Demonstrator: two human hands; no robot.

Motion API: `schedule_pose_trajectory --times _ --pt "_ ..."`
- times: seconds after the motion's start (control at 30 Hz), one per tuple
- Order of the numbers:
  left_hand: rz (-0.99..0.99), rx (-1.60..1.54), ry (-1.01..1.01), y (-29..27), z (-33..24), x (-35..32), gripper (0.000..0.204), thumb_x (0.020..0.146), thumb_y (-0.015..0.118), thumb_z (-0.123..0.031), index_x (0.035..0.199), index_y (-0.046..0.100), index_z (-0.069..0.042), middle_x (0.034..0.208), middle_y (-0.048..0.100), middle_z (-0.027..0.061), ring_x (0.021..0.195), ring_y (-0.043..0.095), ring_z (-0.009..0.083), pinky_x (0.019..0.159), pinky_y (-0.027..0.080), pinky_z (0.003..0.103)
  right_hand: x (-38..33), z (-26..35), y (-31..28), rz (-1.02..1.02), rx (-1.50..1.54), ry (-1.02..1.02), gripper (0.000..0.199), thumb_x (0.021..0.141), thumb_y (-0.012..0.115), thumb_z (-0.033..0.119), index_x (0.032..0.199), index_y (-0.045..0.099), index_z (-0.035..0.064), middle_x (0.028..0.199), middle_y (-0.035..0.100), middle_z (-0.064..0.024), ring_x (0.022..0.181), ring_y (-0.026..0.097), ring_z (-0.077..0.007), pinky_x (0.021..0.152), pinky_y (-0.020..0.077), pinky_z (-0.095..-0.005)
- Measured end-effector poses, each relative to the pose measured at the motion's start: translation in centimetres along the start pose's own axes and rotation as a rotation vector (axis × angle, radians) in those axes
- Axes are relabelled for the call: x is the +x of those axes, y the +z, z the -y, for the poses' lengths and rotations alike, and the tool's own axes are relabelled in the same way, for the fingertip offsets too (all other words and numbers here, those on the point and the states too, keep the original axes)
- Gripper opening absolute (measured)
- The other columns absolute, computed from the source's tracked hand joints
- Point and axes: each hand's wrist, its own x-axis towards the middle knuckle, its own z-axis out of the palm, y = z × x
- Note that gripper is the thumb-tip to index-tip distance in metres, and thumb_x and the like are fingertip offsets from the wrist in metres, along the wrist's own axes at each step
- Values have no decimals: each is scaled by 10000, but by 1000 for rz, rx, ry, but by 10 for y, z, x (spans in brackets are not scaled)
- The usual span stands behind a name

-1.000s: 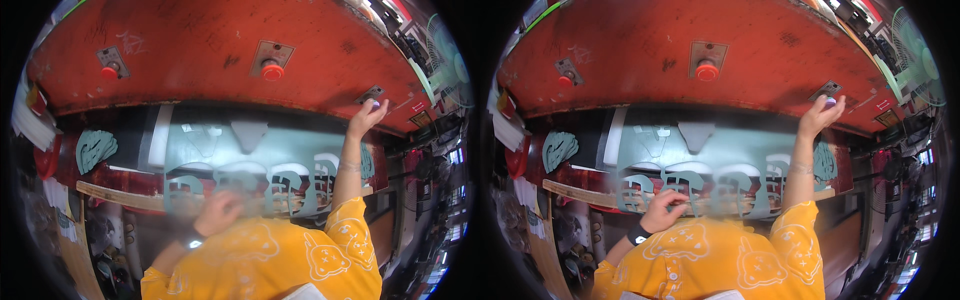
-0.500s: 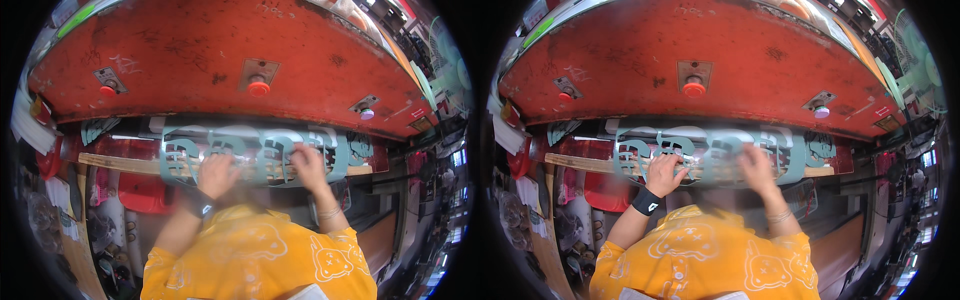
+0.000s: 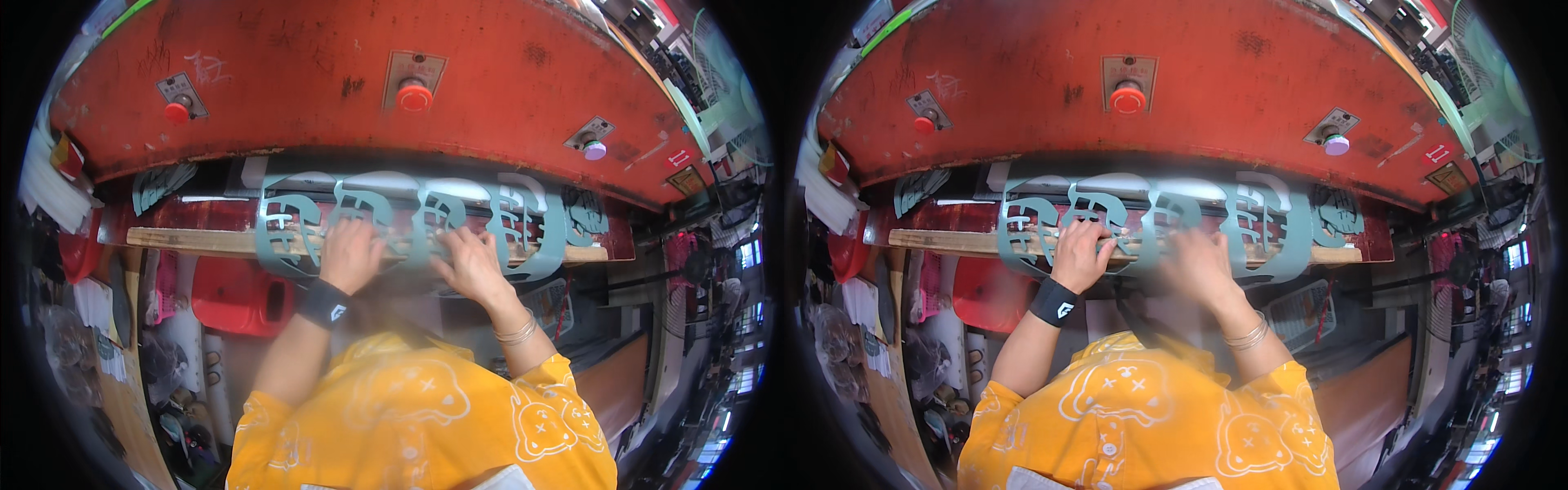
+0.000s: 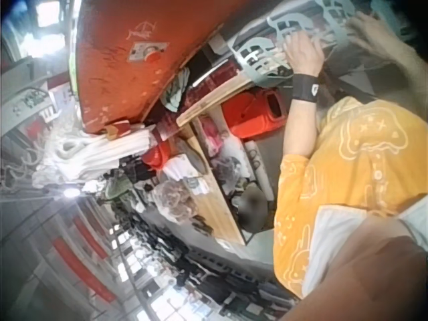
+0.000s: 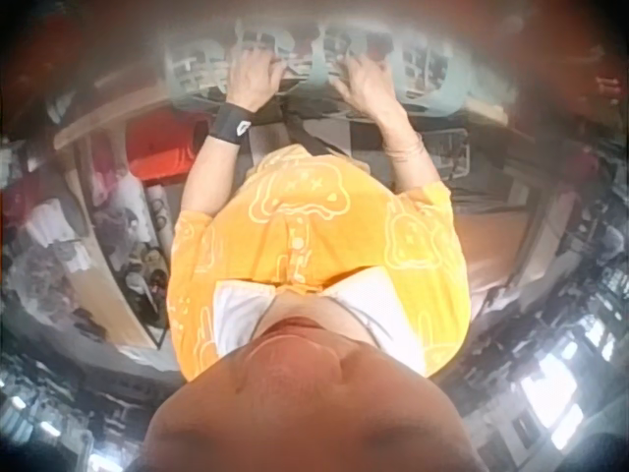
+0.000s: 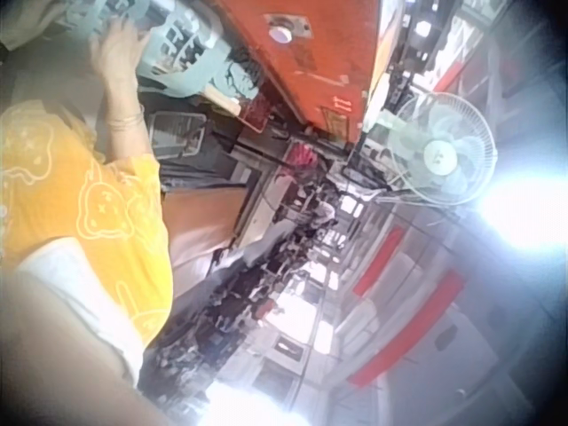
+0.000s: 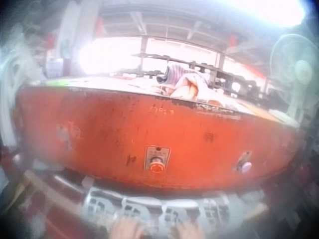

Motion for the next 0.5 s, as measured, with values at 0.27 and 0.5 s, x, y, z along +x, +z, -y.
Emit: schedule_pose_trajectory --times 0.27,0.5 --pt "98 -13 -52 -8 -17 -46 129 765 684 -173 802 640 -58 809 599 104 833 553 311 764 441 421 19 -9 -48 525 332 -7 312 822 652 306 978 685 38 798 681 -163 777 661 -320 711 520 -376" --pt "154 -214 -43 -53 -19 -52 141 843 600 -110 946 662 -36 894 649 163 836 620 362 753 495 426 71 40 4 -118 235 18 840 717 756 462 1385 407 91 1410 372 -240 1290 344 -457 1044 302 -540"
